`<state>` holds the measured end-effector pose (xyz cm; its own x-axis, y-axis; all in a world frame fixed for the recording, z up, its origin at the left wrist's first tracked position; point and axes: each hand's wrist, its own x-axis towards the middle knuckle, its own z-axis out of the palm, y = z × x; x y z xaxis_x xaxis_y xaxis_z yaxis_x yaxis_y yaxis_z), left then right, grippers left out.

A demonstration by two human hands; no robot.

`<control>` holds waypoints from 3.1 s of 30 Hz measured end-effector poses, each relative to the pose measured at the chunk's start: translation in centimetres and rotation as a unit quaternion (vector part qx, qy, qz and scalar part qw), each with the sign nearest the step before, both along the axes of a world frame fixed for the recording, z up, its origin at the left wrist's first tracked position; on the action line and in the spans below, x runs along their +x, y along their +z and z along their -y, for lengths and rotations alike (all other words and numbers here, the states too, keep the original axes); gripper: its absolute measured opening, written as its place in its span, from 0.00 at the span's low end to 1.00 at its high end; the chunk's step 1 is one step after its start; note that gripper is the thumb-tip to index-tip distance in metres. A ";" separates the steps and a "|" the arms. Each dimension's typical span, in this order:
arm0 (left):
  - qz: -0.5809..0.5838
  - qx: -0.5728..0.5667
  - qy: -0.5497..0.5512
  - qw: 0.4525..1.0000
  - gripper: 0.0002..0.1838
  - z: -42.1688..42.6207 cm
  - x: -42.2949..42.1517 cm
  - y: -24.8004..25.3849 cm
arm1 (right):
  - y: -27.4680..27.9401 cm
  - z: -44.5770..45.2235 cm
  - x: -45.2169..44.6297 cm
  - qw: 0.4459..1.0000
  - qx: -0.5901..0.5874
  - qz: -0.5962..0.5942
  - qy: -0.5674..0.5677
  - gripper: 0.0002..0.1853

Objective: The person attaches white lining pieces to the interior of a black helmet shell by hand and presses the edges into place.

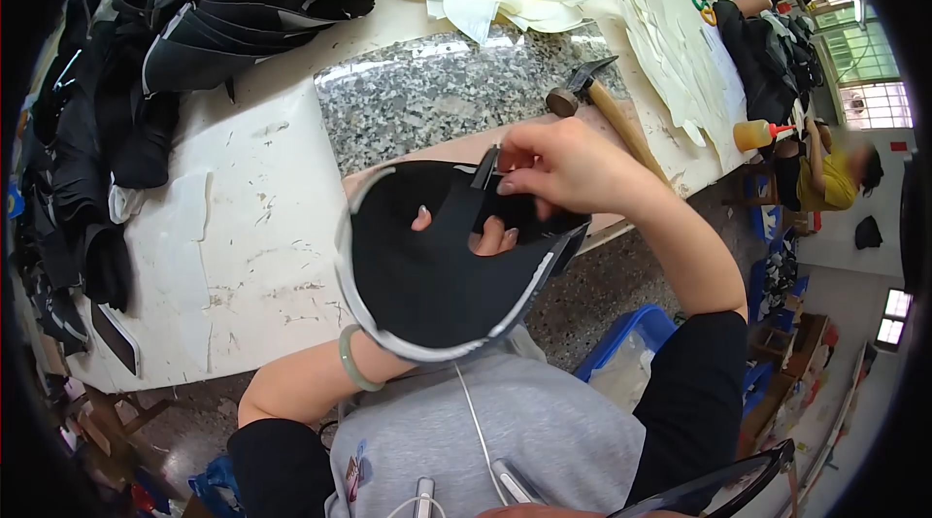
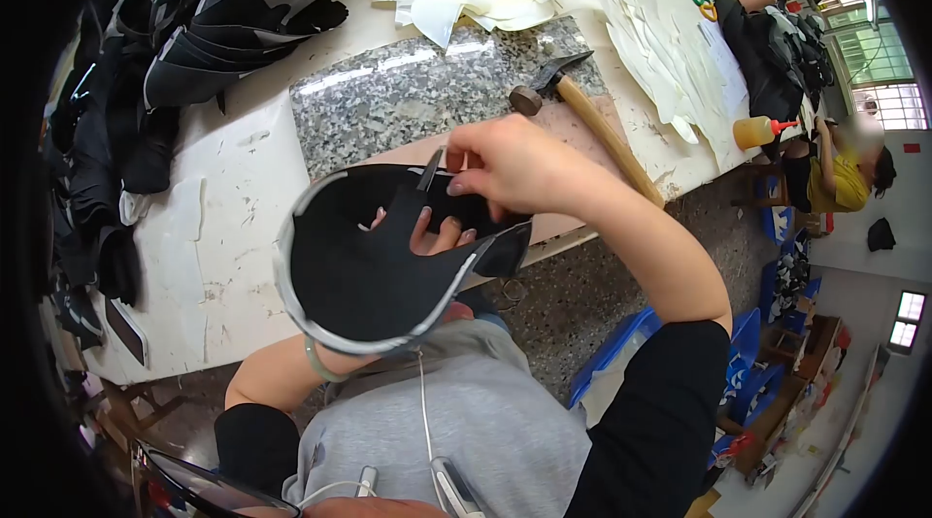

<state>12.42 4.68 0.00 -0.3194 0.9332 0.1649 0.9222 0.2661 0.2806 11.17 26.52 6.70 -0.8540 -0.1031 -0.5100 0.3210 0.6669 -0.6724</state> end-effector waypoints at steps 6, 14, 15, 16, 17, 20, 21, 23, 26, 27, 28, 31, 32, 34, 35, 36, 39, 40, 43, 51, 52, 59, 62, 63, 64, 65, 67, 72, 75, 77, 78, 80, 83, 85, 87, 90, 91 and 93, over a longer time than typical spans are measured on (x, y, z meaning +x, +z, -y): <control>0.098 0.038 -0.024 0.994 0.38 0.4 -0.1 -1.9 | -2.3 0.4 -1.5 0.978 0.065 -0.142 0.137 0.15; 0.092 -0.020 -0.042 0.995 0.45 0.8 1.5 -4.5 | -2.1 2.6 -3.6 0.975 0.174 0.013 0.137 0.14; 0.092 -0.012 -0.059 0.994 0.44 0.8 1.5 -4.8 | -2.2 2.6 -3.5 0.974 0.179 0.001 0.142 0.14; 0.069 -0.014 -0.060 0.996 0.44 0.8 1.6 -4.8 | -2.6 2.7 -3.4 0.972 0.184 -0.013 0.148 0.13; 0.045 -0.017 -0.060 0.997 0.44 0.8 1.6 -4.7 | -2.7 2.8 -3.5 0.969 0.189 -0.026 0.155 0.13; 0.036 0.006 -0.042 0.998 0.41 1.0 0.9 -3.1 | -2.2 3.0 -3.9 0.967 0.192 -0.020 0.169 0.11; 0.043 0.019 -0.033 0.998 0.40 1.0 0.5 -2.7 | -1.9 3.0 -4.0 0.966 0.192 -0.023 0.173 0.11; 0.098 0.046 -0.008 0.994 0.34 1.1 0.3 -3.0 | -1.5 3.1 -4.1 0.964 0.191 -0.025 0.183 0.11; 0.089 0.116 0.018 0.989 0.33 0.9 0.6 -3.7 | -1.4 2.9 -4.0 0.962 0.185 -0.038 0.198 0.10; 0.070 0.143 0.024 0.987 0.34 0.8 0.7 -3.9 | -1.2 2.8 -4.0 0.962 0.187 -0.035 0.196 0.09; 0.082 0.164 0.017 0.983 0.31 0.9 0.6 -3.9 | -1.0 2.8 -4.0 0.962 0.189 -0.031 0.194 0.09; 0.148 0.257 -0.009 0.955 0.20 0.3 -0.4 -2.7 | -0.9 2.3 -3.6 0.970 0.171 -0.009 0.171 0.11; 0.135 0.283 -0.003 0.950 0.17 0.5 -1.0 -1.7 | -0.9 2.1 -3.3 0.974 0.160 -0.001 0.159 0.12; 0.108 0.333 0.006 0.937 0.13 1.2 -2.2 -0.1 | 0.1 1.9 -2.7 0.980 0.132 -0.041 0.143 0.15; 0.127 0.308 0.007 0.943 0.11 2.0 -3.2 0.3 | 1.4 1.9 -2.4 0.981 0.102 -0.079 0.144 0.16; 0.246 0.323 0.049 0.913 0.11 2.9 -4.3 0.4 | -2.6 0.0 -0.3 0.992 0.038 -0.121 0.026 0.15; 0.530 0.349 0.127 0.762 0.13 2.9 -6.8 0.9 | -9.0 -2.9 3.7 0.947 -0.183 -0.210 -0.162 0.14; 0.590 0.362 0.125 0.711 0.15 1.9 -7.4 1.1 | -6.6 -2.0 3.4 0.943 -0.245 -0.177 -0.142 0.15; 0.636 0.327 0.009 0.699 0.22 0.4 -6.6 0.5 | 0.3 1.3 2.6 0.922 -0.358 -0.067 -0.132 0.18; 0.770 0.333 0.014 0.543 0.17 0.2 -4.4 1.7 | 0.4 3.0 3.5 0.827 -0.524 -0.027 -0.202 0.21; 0.796 0.322 -0.001 0.512 0.17 0.3 -4.5 1.7 | 0.7 2.9 3.7 0.823 -0.537 -0.027 -0.183 0.21; 0.847 0.311 -0.043 0.430 0.18 0.8 -5.9 0.3 | 1.9 1.6 5.1 0.822 -0.556 -0.014 -0.124 0.21; 0.741 0.300 0.040 0.599 0.26 -0.2 -5.8 -0.2 | 2.8 1.1 5.8 0.837 -0.532 -0.008 -0.124 0.22; 0.672 0.305 0.078 0.670 0.29 -0.5 -5.8 0.2 | 2.8 1.0 5.9 0.845 -0.520 -0.006 -0.127 0.22; 0.653 0.303 0.035 0.693 0.30 -0.4 -5.8 0.6 | 2.8 0.8 5.9 0.854 -0.504 -0.003 -0.128 0.22; 0.635 0.297 -0.007 0.713 0.31 0.0 -5.7 1.1 | 2.7 0.7 5.8 0.866 -0.484 0.001 -0.128 0.23; 0.598 0.252 0.013 0.761 0.34 0.0 -5.4 2.3 | 1.6 0.5 5.0 0.900 -0.418 0.014 -0.122 0.23; 0.507 0.250 0.129 0.815 0.23 -0.3 -7.0 -1.3 | -0.6 2.8 0.0 0.998 0.047 -0.026 0.024 0.22; 0.468 0.281 0.082 0.834 0.11 1.3 -8.4 -4.5 | -3.4 2.8 -0.4 0.989 0.089 -0.115 0.023 0.20; 0.432 0.274 0.159 0.844 0.11 1.1 -8.3 -3.1 | -4.8 2.5 -1.4 0.990 0.075 -0.116 0.033 0.19; 0.413 0.270 0.197 0.847 0.11 0.7 -8.2 -2.6 | -5.2 2.2 -1.9 0.990 0.069 -0.116 0.037 0.18; 0.324 0.271 0.221 0.879 0.14 0.2 -8.7 -2.8 | -5.7 1.8 -2.4 0.992 0.060 -0.100 0.042 0.20; 0.146 0.261 0.230 0.926 0.16 0.6 -9.5 -4.1 | -5.9 1.3 -2.6 0.992 0.058 -0.099 0.053 0.19; -0.023 0.252 0.234 0.939 0.17 0.5 -9.2 -4.0 | -5.3 1.6 -2.9 0.995 0.071 -0.062 0.029 0.19; -0.003 0.214 0.274 0.938 0.15 1.0 -8.9 -2.8 | -4.7 1.9 -2.7 0.996 0.066 -0.062 0.028 0.19; -0.029 0.150 0.255 0.955 0.13 2.0 -7.8 -2.5 | -2.9 2.6 -3.4 0.990 0.133 -0.008 0.050 0.20; -0.043 0.143 0.226 0.963 0.12 2.1 -7.2 -2.3 | -3.8 2.0 -3.5 0.987 0.126 -0.048 0.086 0.19; -0.058 0.148 0.133 0.978 0.09 2.1 -6.1 -1.6 | -6.6 0.3 -3.6 0.973 0.112 -0.130 0.156 0.19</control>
<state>6.32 2.57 -1.63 -0.5082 0.7247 0.4654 0.8612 0.4245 0.2795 7.56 26.26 0.09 -0.9022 -0.2885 -0.3207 -0.0810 0.8435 -0.5310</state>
